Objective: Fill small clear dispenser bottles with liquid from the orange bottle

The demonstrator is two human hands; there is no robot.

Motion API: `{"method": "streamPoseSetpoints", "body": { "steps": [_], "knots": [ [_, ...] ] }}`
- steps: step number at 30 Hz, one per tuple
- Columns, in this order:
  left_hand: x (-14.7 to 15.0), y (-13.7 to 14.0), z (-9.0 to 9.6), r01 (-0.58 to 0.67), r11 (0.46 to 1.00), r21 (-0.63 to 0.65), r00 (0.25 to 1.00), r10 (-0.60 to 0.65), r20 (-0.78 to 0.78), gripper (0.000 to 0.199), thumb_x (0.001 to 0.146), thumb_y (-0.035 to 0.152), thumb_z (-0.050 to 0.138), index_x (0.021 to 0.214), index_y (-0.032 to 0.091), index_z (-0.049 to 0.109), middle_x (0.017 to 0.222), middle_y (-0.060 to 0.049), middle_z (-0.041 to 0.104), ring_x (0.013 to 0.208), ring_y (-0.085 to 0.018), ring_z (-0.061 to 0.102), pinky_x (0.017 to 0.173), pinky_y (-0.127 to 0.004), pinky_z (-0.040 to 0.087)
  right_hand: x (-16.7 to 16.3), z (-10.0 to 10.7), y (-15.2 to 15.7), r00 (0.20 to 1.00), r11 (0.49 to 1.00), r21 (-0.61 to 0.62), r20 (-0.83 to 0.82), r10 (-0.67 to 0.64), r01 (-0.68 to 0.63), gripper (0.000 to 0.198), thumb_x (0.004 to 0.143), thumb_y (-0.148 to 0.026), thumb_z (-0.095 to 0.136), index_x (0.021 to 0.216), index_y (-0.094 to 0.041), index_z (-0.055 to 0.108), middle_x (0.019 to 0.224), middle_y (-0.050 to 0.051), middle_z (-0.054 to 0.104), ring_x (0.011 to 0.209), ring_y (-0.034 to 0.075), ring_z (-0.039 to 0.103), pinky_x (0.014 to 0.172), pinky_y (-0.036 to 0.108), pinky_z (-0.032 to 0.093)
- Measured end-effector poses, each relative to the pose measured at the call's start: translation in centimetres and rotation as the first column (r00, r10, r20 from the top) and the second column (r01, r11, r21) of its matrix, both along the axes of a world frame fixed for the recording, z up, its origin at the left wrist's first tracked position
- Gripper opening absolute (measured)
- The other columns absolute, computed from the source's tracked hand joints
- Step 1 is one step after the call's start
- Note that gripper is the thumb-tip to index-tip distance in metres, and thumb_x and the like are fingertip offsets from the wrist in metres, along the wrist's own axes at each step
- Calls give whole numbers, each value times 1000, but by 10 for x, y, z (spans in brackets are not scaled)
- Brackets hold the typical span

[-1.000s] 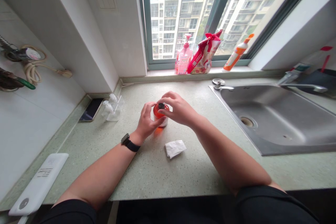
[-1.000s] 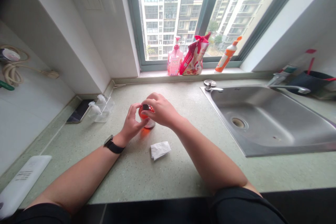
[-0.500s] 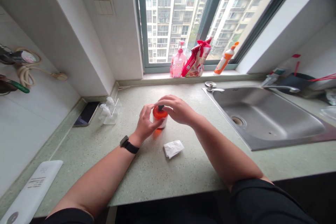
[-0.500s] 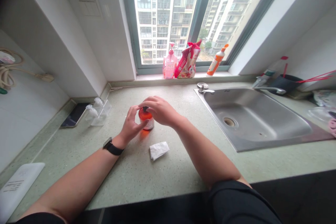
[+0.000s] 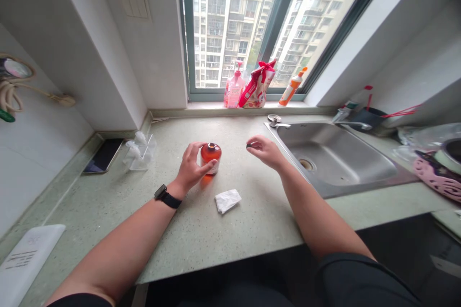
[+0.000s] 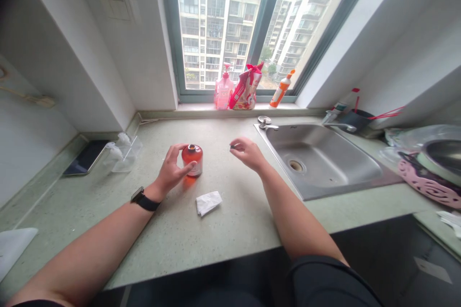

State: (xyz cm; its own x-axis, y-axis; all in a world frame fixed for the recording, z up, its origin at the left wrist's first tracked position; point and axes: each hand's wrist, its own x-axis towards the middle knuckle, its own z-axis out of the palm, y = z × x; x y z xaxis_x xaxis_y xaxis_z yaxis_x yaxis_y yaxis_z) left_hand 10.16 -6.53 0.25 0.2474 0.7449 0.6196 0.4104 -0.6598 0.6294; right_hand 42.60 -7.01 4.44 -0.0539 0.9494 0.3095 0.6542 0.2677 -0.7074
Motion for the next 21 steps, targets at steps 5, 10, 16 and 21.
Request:
{"method": "streamPoseSetpoints", "body": {
  "steps": [5,10,16,21],
  "knots": [
    [0,0,0,-6,1000,-7,1000,6,-11,58,95,62,71,138,26,57,132,-11,65,126,-31,64,114,-52,51,17,-45,6,995,994,-77,65,-76,81,7,80,-24,73,85,-22,68,90,3,75,80,19,73,78,33,59],
    [-2,-1,1,-16,999,-35,999,15,-34,61,94,66,70,138,25,57,134,-11,65,127,-32,64,115,-52,50,18,-54,8,992,996,-92,128,20,-8,12,83,-20,75,94,-23,76,97,3,77,87,17,72,84,30,57],
    [-2,-4,1,-67,996,-60,995,62,-84,67,91,68,72,141,25,55,137,-13,66,130,-33,64,116,-53,50,22,-49,2,975,990,-102,193,112,-93,24,85,-12,74,107,-21,79,107,5,78,89,15,72,86,29,57],
    [1,-7,13,-129,989,-65,984,120,-131,75,81,66,84,136,24,58,132,-12,70,123,-34,69,113,-53,54,26,-46,-1,956,990,-108,269,118,-92,29,85,-9,72,110,-22,80,108,6,77,94,18,71,90,32,56]
  ]
}}
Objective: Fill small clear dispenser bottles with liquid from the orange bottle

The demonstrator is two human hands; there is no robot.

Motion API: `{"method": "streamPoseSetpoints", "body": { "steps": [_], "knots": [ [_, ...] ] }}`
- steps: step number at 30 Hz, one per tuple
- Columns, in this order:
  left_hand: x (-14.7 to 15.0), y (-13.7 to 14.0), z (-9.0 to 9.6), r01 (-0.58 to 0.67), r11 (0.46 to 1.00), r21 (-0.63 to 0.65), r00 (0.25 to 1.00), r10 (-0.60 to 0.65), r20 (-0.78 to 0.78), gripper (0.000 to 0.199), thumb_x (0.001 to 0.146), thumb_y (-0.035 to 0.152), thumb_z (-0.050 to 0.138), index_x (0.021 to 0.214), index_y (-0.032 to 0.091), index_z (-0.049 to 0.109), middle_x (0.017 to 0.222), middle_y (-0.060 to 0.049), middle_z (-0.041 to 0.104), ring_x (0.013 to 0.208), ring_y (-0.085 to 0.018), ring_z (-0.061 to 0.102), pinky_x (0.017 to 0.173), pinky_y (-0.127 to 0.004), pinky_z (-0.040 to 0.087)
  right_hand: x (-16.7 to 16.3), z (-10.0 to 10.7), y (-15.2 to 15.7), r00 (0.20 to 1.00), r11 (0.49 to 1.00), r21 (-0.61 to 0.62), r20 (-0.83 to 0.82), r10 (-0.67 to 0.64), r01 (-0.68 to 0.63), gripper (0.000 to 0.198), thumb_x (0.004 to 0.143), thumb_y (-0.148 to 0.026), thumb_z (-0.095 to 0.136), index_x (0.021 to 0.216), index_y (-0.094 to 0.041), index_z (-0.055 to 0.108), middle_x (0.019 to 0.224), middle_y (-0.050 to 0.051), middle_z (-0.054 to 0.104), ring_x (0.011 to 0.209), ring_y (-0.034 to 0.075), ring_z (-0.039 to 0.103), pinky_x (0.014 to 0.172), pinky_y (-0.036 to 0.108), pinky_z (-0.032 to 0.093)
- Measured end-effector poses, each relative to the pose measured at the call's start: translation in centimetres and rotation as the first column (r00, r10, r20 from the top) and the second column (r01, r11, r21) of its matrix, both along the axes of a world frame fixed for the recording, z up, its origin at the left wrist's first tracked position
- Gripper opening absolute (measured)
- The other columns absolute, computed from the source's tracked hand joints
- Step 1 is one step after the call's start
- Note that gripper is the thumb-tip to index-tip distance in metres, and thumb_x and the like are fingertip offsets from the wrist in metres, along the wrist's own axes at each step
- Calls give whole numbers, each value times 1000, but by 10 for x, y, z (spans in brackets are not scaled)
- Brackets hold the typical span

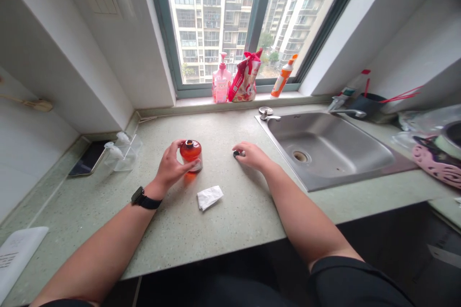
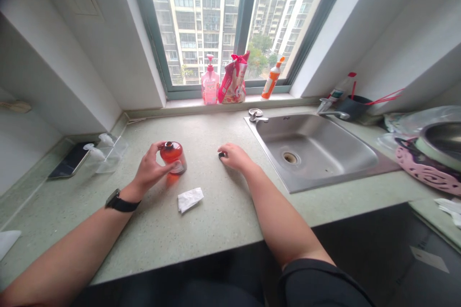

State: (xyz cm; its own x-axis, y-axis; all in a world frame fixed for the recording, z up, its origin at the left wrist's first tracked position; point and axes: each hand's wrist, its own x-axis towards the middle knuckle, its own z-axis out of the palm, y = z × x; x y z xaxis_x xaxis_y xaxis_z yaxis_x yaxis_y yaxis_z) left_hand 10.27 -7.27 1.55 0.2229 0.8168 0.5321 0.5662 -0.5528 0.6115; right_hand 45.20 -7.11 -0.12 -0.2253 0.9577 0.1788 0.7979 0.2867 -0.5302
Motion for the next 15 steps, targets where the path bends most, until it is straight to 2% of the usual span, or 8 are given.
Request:
{"method": "streamPoseSetpoints", "body": {
  "steps": [6,15],
  "knots": [
    [15,17,17,10,1000,-27,1000,-9,22,71,77,64,87,131,24,62,125,-12,74,114,-32,73,104,-49,59,-3,2,-1,998,1000,-10,61,-9,9,22,86,-13,72,104,-22,81,105,6,75,95,20,70,92,32,54],
    [72,65,15,10,999,-30,991,-6,131,66,77,48,92,128,22,59,130,-14,73,119,-30,72,106,-46,57,-3,3,-2,996,1000,-27,93,10,-8,20,87,-15,73,105,-21,80,105,7,75,97,21,69,93,32,53]
  ]
}}
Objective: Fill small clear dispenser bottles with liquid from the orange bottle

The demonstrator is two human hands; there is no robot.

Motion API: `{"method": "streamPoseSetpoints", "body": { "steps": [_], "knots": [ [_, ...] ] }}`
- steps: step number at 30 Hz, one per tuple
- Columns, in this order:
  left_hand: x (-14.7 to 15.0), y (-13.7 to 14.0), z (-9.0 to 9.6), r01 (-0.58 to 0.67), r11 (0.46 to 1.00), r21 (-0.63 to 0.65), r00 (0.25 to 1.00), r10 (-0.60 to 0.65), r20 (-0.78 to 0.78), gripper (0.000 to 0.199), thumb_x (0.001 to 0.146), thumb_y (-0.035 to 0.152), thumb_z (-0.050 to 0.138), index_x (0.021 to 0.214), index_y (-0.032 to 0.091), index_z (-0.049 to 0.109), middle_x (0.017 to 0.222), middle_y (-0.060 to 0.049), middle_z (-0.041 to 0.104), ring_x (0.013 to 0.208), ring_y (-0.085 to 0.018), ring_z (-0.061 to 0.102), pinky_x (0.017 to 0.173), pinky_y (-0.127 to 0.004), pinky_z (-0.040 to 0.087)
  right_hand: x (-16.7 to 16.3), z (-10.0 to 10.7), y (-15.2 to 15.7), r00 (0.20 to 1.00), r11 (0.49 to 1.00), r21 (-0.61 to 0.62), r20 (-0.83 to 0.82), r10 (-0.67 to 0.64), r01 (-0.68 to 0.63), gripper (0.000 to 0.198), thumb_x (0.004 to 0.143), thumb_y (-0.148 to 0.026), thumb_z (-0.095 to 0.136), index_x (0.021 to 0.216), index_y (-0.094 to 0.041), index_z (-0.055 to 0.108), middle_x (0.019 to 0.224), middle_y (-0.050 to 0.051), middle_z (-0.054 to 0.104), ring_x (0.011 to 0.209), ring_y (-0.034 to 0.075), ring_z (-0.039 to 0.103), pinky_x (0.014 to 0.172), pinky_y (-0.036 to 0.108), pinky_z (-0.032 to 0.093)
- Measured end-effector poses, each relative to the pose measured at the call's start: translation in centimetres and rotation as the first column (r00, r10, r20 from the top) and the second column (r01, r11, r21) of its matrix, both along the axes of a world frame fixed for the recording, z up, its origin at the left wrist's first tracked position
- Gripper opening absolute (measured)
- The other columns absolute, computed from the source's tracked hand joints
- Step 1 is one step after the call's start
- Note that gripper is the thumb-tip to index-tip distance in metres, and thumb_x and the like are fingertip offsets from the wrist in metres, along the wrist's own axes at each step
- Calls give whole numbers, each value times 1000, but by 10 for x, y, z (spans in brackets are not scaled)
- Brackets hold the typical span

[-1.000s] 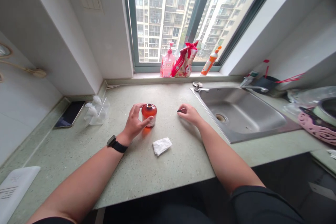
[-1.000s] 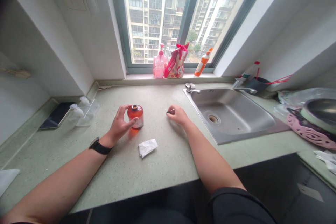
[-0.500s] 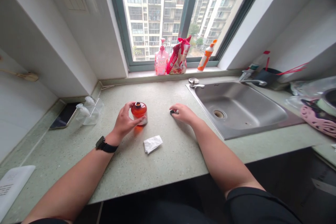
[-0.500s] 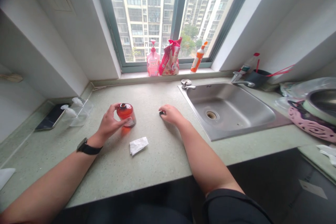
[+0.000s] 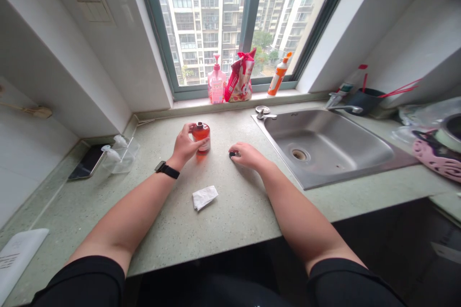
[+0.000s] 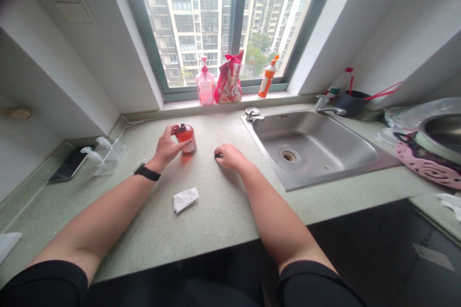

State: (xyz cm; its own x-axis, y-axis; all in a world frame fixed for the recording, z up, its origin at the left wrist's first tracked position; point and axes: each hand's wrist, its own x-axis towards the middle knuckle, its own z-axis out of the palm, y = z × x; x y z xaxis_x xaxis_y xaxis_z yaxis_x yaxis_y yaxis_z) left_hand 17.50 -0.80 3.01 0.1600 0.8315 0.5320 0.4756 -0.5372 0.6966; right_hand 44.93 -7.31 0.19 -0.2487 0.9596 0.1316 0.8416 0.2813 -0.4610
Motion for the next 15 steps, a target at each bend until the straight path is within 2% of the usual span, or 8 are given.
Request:
{"method": "streamPoseSetpoints", "body": {
  "steps": [6,9,13,15],
  "knots": [
    [16,15,-9,3,1000,-14,1000,-2,22,65,78,48,92,127,22,59,128,-13,74,121,-30,72,107,-46,55,5,-2,0,1000,1000,-2,-4,31,-31,28,88,-16,74,116,-21,78,113,8,75,104,21,70,94,33,54],
    [16,18,-13,22,1000,-19,1000,-22,21,67,79,49,92,130,22,57,132,-15,73,124,-31,70,110,-48,54,6,-3,-1,999,999,-2,-16,42,-42,30,90,-25,77,120,-22,76,118,9,74,104,22,72,95,34,55],
    [5,10,-9,17,1000,20,999,-16,-34,79,79,54,91,139,21,53,142,-19,66,132,-35,65,113,-52,52,6,-3,-3,998,1000,14,-61,17,-16,35,92,-36,80,123,-23,74,121,10,72,99,21,74,93,36,57],
    [-9,-2,-3,15,997,74,998,-11,-57,78,84,57,86,144,22,50,146,-19,63,132,-34,65,112,-52,53,5,-3,-3,998,1000,18,-70,-9,11,33,92,-37,79,122,-23,74,121,9,72,97,21,74,93,36,57]
  ]
}}
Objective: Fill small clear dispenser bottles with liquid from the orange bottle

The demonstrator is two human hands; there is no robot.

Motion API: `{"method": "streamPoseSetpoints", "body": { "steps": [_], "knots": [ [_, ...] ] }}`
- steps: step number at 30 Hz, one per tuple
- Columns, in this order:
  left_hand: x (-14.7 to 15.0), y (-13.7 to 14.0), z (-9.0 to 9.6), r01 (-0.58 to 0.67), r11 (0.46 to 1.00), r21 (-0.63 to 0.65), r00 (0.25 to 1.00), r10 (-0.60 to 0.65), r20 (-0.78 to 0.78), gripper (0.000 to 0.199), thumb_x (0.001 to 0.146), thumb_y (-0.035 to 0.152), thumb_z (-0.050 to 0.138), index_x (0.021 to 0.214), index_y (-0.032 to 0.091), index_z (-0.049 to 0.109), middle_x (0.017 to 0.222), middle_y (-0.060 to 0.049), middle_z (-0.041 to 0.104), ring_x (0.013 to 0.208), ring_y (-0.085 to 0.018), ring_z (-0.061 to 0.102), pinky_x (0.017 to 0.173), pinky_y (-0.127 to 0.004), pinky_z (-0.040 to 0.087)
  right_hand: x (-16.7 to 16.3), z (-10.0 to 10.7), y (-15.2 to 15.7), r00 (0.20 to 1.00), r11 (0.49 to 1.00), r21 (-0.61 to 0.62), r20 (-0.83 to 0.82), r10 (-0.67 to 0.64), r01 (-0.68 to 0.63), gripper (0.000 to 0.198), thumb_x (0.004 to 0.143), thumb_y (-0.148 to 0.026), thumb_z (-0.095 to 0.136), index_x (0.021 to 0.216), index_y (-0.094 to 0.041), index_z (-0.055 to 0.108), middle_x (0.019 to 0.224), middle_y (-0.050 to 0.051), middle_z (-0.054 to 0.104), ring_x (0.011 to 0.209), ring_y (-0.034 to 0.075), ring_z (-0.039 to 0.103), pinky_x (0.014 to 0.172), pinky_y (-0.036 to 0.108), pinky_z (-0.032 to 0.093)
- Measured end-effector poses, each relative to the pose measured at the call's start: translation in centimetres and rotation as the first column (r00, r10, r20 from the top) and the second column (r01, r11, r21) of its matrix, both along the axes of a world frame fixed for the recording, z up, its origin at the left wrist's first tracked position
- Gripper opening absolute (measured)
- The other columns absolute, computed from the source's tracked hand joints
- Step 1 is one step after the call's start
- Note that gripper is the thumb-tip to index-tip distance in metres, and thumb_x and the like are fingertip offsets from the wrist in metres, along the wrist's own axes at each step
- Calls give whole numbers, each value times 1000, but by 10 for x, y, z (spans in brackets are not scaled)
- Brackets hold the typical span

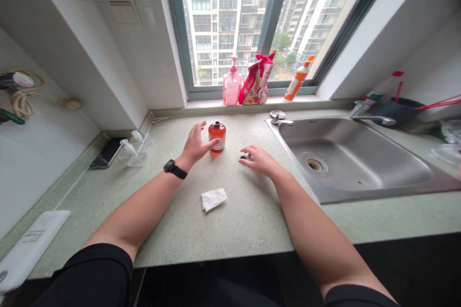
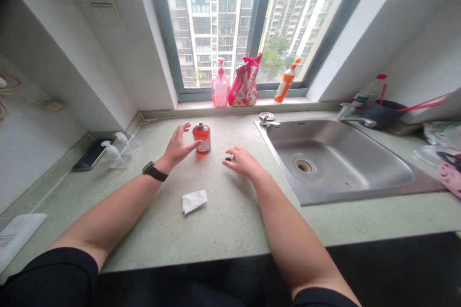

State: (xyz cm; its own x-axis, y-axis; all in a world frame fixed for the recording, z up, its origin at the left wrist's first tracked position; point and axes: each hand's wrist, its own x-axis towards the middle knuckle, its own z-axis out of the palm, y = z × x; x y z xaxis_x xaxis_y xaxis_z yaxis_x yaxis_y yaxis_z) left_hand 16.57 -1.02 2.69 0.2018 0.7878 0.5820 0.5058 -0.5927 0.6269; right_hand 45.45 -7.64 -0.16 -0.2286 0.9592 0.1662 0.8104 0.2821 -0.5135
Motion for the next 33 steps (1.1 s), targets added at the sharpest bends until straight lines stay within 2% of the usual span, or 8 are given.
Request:
{"method": "streamPoseSetpoints", "body": {
  "steps": [4,9,13,18,24,27,30,33],
  "knots": [
    [-54,-39,15,-78,980,184,995,87,-43,55,96,52,73,139,24,53,128,-12,68,113,-28,69,103,-48,58,-2,-1,1,999,999,34,12,-41,41,33,95,-38,75,125,-25,73,123,10,71,100,24,74,92,39,58],
    [-149,-79,24,-428,834,347,880,472,-47,31,96,51,72,110,26,62,102,-7,67,94,-27,64,97,-54,57,-12,-2,0,1000,974,225,-18,-16,19,27,97,-39,67,120,-26,75,118,10,72,110,29,71,98,45,57],
    [-209,-83,4,-677,710,194,730,682,51,59,80,63,83,115,24,56,106,-10,65,104,-36,66,100,-63,54,-32,-3,-4,999,931,364,-45,21,-3,24,95,-26,61,112,-27,78,120,11,72,116,32,66,104,52,54],
    [-230,-61,-34,-707,707,-18,706,707,26,67,63,67,88,103,27,52,113,-16,64,137,-48,55,105,-68,49,-56,-4,-11,995,912,408,-66,77,-44,28,92,-17,59,107,-27,79,118,11,71,117,33,64,106,55,53],
    [-235,-49,-40,-742,656,-135,662,749,2,67,59,68,88,93,24,51,103,-14,65,121,-46,63,106,-67,49,-63,-4,-12,992,896,443,-95,86,-35,24,93,-20,59,104,-26,80,118,13,70,116,34,64,105,57,53],
    [-228,-59,-32,-720,682,-131,688,726,-3,61,63,65,88,96,24,56,100,-11,63,112,-40,66,103,-61,53,-62,-4,-11,989,896,443,-106,104,-47,23,94,-20,59,103,-26,79,117,12,72,114,32,66,104,56,54],
    [-201,-72,-21,-559,827,-55,829,559,-15,57,75,63,85,110,25,62,107,-11,64,107,-34,66,102,-57,55,-65,-5,-11,983,896,438,-121,140,-74,22,96,-20,57,103,-26,78,113,11,74,110,31,68,101,52,56],
    [-161,-81,-11,-386,921,-61,922,382,-63,63,77,64,84,121,24,64,114,-9,66,108,-30,68,102,-50,56,-70,-4,-13,969,900,427,-172,178,-90,20,99,-25,57,107,-27,76,108,9,75,104,29,70,96,49,58]
  ]
}}
